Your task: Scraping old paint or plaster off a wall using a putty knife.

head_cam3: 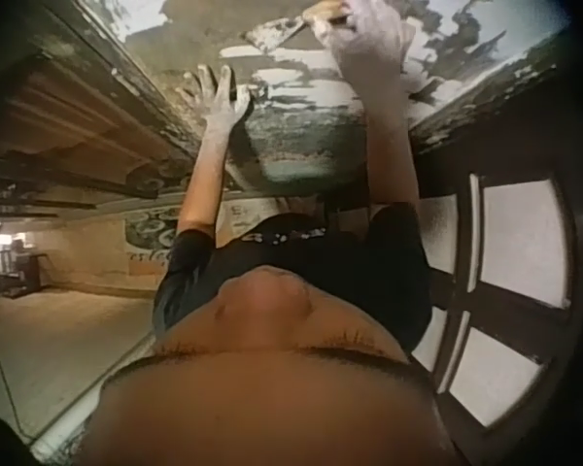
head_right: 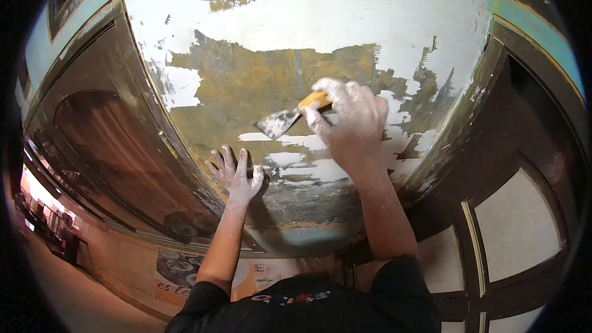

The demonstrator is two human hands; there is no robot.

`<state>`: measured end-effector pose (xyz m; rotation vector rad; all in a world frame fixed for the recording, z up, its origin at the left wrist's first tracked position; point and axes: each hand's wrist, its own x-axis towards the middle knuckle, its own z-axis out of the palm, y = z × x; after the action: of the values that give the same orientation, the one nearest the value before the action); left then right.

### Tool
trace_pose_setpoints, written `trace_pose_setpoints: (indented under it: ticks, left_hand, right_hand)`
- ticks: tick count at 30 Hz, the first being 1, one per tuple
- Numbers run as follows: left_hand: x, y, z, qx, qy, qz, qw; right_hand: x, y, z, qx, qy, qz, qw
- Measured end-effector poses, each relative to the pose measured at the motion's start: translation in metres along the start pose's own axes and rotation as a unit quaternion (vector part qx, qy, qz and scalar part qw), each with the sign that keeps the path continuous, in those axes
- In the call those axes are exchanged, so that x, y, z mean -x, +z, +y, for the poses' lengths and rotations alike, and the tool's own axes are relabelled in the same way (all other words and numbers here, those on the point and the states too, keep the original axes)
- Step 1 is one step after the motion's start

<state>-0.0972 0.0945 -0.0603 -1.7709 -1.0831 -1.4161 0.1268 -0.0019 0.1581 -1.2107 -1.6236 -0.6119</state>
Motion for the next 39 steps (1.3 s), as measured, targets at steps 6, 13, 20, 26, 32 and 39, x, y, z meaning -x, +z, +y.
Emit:
trace_pose_setpoints:
  ticks: [6, 13, 20, 26, 32, 39]
  left_hand:
    - [0.007, 0.001, -0.002, -0.006, -0.004, -0.011, 1.0]
    - [0.019, 0.002, -0.003, -0.016, -0.014, -0.021, 1.0]
    - [0.029, 0.004, -0.003, -0.03, -0.017, -0.024, 0.999]
    - [0.028, 0.004, 0.002, -0.035, -0.025, -0.03, 0.999]
    - [0.031, 0.006, -0.001, -0.041, -0.016, -0.023, 0.999]
    - [0.037, 0.004, -0.003, -0.052, -0.015, -0.039, 0.998]
  right_hand:
    - [-0.005, 0.005, -0.019, 0.06, -0.054, -0.059, 0.995]
    - [-0.01, 0.01, -0.024, 0.035, -0.101, -0.008, 0.994]
    - [-0.013, 0.008, -0.022, 0.001, -0.079, 0.003, 0.997]
    - [-0.017, 0.005, -0.031, 0.035, -0.103, -0.009, 0.994]
    - [-0.007, 0.018, -0.034, 0.025, -0.07, -0.06, 0.996]
    - [0.047, -0.003, 0.032, -0.048, 0.124, 0.057, 0.989]
